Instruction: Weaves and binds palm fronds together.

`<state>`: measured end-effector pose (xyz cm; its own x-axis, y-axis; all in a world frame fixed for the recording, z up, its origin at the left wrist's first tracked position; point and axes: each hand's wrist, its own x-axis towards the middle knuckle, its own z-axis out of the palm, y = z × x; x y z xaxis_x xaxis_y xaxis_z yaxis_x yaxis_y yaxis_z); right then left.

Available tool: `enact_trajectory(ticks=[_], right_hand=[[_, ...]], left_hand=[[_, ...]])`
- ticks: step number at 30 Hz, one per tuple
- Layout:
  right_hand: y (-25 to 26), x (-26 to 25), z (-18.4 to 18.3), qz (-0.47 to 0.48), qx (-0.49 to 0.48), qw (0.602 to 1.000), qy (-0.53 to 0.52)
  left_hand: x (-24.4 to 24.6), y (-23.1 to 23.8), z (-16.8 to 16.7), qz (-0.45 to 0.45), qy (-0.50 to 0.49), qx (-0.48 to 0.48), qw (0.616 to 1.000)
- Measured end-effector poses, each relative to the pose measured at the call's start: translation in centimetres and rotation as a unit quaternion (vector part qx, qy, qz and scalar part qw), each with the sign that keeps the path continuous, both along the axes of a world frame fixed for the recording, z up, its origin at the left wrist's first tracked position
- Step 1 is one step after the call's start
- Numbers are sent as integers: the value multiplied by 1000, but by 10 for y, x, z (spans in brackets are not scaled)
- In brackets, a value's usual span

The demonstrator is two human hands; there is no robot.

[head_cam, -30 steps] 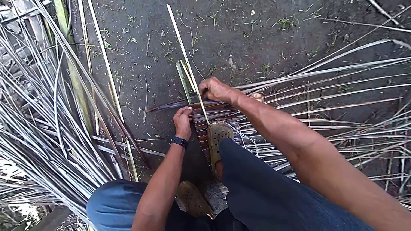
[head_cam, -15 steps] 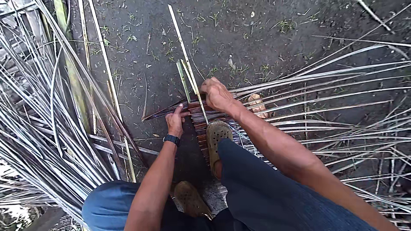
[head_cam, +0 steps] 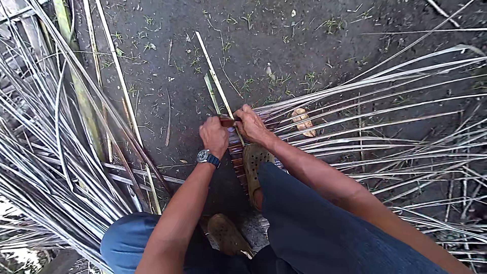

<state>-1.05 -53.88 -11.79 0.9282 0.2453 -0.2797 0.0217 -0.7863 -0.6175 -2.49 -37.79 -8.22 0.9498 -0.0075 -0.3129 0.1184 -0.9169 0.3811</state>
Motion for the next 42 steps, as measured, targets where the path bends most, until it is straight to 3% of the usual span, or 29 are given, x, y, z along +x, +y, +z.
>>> enact_trajectory(ticks=[3,7,10,13,16,19,23,27,29,30,32,33,36,42], right_hand=[[3,5,-7,-9,-18,1000,10],[-6,18,-7,-26,11,994,104],[-6,25,-5,-28,102,985,138],[-11,25,-6,-50,231,962,140],[-13,21,1,-63,301,938,158],[-18,17,15,-85,280,933,208],[-27,10,5,-94,393,891,204],[-38,4,0,-101,457,861,201],[-39,3,1,-107,459,860,194],[-36,4,2,-110,441,871,186],[-25,5,5,-110,333,925,143],[-17,5,4,-101,242,958,112],[4,0,1,-77,51,995,36],[0,-7,9,-30,17,999,8]], left_hand=[[28,-24,5,-113,123,70,984],[54,7,5,-90,212,-124,965],[59,34,1,-76,236,-265,932],[64,35,-9,-111,253,-281,919],[69,37,-14,-89,282,-299,907],[62,42,-22,-24,264,-381,886],[42,39,-42,169,198,-510,820],[37,23,-38,300,168,-518,784],[41,16,-34,298,166,-466,816],[43,12,-30,263,169,-406,859],[48,2,-20,143,181,-254,939],[51,-4,-17,96,178,-195,960],[56,-4,-18,60,173,-161,970],[37,20,-14,212,148,-187,948]])
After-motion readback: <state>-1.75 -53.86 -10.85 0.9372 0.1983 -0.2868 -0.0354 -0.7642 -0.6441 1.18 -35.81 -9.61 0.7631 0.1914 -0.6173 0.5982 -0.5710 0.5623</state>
